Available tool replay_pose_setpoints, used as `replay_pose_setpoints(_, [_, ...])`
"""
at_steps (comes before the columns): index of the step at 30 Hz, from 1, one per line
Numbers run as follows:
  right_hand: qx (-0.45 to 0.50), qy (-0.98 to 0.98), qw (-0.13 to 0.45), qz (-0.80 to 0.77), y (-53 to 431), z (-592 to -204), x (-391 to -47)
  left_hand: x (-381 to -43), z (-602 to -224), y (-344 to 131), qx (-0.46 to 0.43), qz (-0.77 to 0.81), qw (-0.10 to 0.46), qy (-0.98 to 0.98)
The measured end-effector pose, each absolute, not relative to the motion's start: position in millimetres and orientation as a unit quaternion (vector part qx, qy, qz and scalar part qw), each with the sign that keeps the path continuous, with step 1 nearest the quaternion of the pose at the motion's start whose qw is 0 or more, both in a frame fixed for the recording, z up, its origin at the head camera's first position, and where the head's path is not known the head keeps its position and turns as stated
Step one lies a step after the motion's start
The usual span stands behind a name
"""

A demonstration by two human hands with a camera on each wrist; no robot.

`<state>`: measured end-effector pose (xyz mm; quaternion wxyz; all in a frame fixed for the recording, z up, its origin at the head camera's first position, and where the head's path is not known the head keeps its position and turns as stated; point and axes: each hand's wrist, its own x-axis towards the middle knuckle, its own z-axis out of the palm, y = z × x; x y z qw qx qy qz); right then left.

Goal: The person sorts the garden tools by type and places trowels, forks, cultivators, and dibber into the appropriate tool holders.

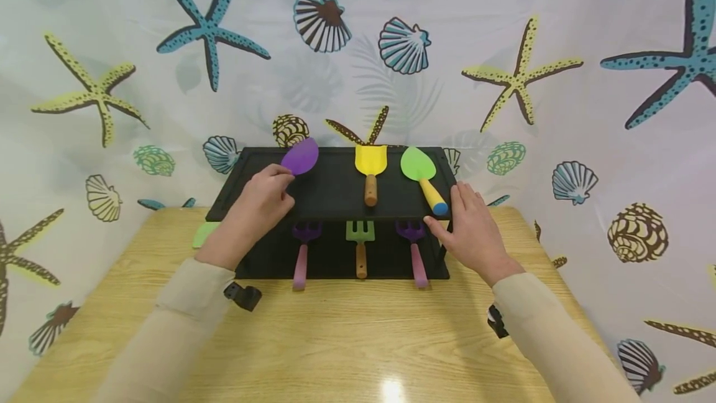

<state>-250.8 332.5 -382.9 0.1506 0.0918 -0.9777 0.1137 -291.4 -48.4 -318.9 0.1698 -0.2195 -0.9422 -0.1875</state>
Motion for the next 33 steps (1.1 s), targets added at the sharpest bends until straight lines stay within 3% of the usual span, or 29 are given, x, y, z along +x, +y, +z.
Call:
replay_pose_setpoints(14, [0.086,-0.978,0.148,0.117,332,-384,-251,-303,-328,-22,-0.259,-0.131,0.189,-0.938])
replay_pose_setpoints(22, [0.086,-0.978,0.147,0.119,330,-383,-250,-305,-330,-14,-0.247,-0.107,0.167,-0.949])
replay_pose_setpoints(33, [0.088,-0.977,0.152,0.122,331,-384,-250,-305,-334,5,-0.234,-0.106,0.181,-0.949])
